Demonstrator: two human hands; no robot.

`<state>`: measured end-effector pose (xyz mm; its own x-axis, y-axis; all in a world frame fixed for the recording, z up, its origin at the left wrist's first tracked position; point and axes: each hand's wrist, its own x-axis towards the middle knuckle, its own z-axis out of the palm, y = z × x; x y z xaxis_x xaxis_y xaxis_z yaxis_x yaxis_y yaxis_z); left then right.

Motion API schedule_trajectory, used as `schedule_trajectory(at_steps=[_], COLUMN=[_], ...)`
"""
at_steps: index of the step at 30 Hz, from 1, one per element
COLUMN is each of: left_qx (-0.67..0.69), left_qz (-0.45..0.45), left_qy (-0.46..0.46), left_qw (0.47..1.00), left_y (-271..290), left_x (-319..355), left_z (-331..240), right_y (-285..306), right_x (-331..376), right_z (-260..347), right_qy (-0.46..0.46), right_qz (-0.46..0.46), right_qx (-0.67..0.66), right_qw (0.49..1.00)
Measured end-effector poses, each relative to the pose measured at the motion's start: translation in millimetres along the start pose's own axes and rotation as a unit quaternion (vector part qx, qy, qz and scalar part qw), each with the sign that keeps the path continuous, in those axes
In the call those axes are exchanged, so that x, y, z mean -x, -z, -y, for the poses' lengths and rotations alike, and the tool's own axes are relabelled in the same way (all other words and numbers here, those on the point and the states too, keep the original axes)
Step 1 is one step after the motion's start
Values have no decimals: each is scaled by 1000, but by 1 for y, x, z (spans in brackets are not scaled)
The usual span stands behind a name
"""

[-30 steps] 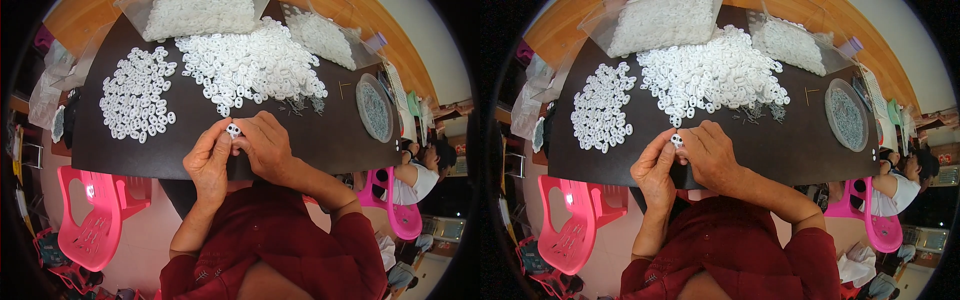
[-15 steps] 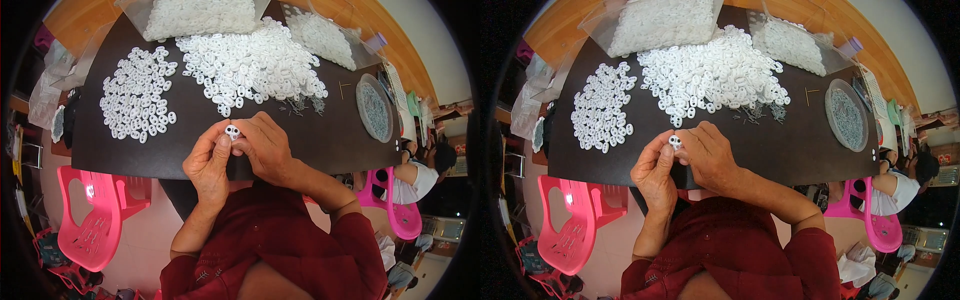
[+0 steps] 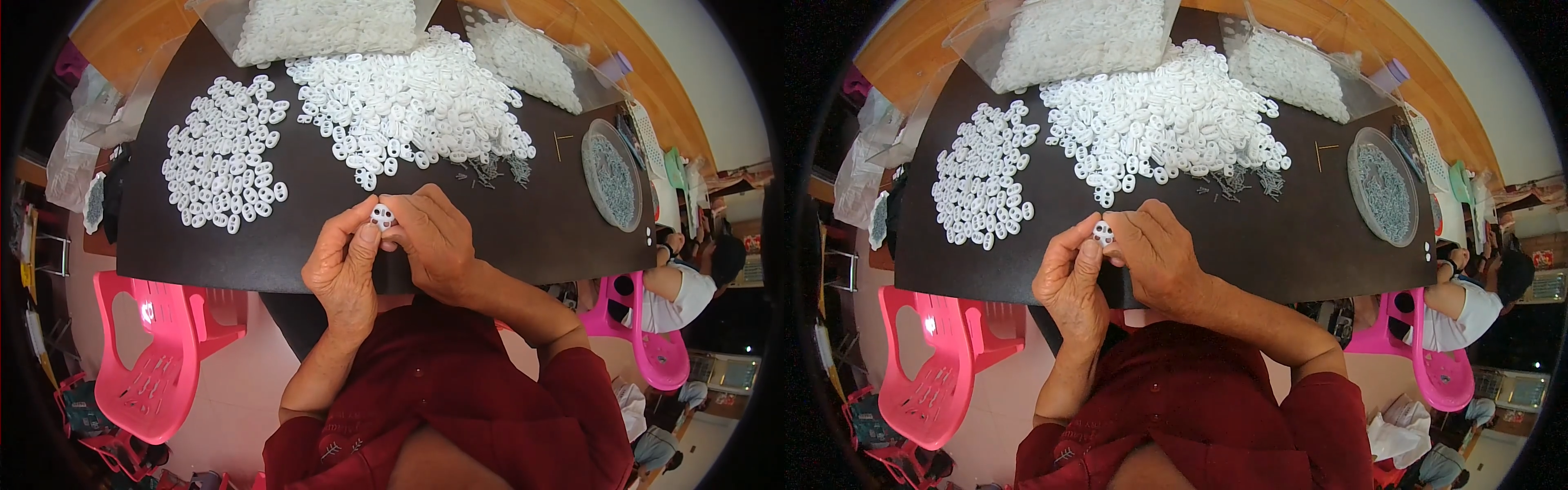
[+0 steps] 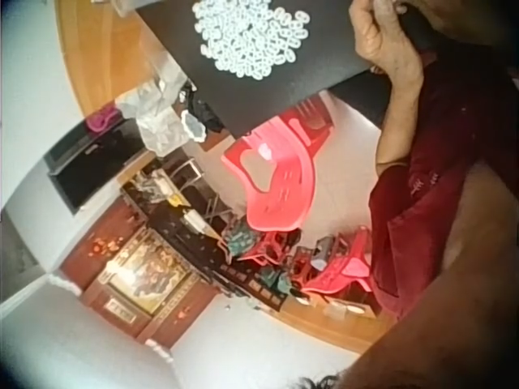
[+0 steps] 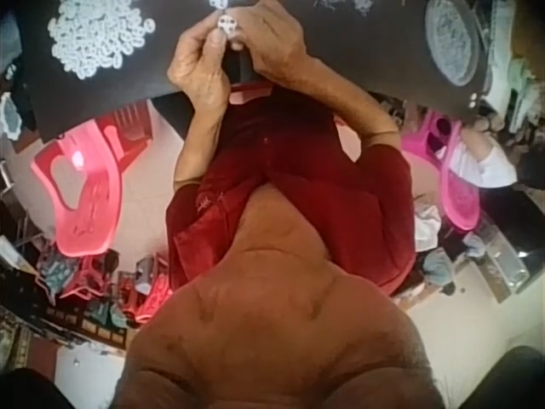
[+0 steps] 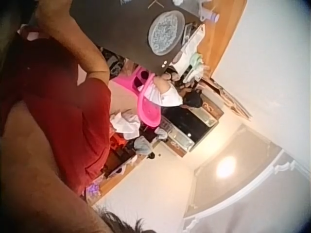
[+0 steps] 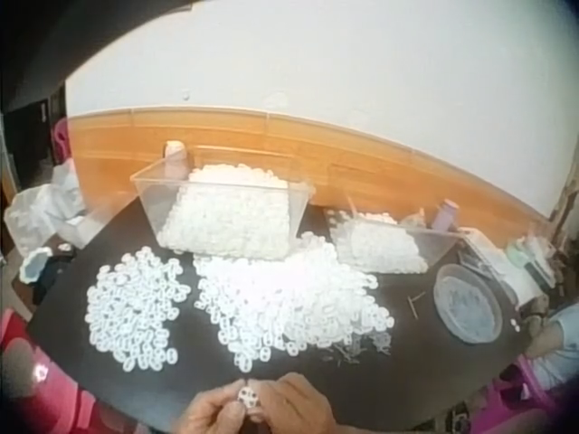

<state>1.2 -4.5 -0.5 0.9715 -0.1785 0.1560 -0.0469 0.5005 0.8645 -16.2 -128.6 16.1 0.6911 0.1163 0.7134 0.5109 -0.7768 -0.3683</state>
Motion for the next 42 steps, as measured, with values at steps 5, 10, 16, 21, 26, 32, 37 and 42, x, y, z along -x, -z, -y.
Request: schedule_trajectory(at_steps=[5,10,16,21,26,32,37,42], left_qx=[2,5,8,-3,-24,10,-25,-59], left_qz=[8,-17,-21,-32,-31,-25,-32,-42], left_qy=[-11,-8,-1,9,-16,-2,-44,-75], left_qw=[1000,1000,1000,999,999,1000,998,995], left_y=[0,-5,-4,-6,-5,-9,-12,-15], left_x=[0,0,0,1,2,3,7,9], left_z=[2,1,-4,-3,-1,0,5,7], right_y=[-1,-2,2,3,1,2,-1,-5], right_x=[0,0,-4,-2,-3,0,5,6], right_z=[1,1,5,7,11,10,7,6], right_qy=[2,-2,-22,-61,-78,-91,-62,-9], right_qz=[-13,-17,12,7,-5,-22,-52,-102], right_qx=[-6,-11,-44,-75,-77,-77,-66,-23], right_qw=[1000,1000,999,995,994,993,995,994])
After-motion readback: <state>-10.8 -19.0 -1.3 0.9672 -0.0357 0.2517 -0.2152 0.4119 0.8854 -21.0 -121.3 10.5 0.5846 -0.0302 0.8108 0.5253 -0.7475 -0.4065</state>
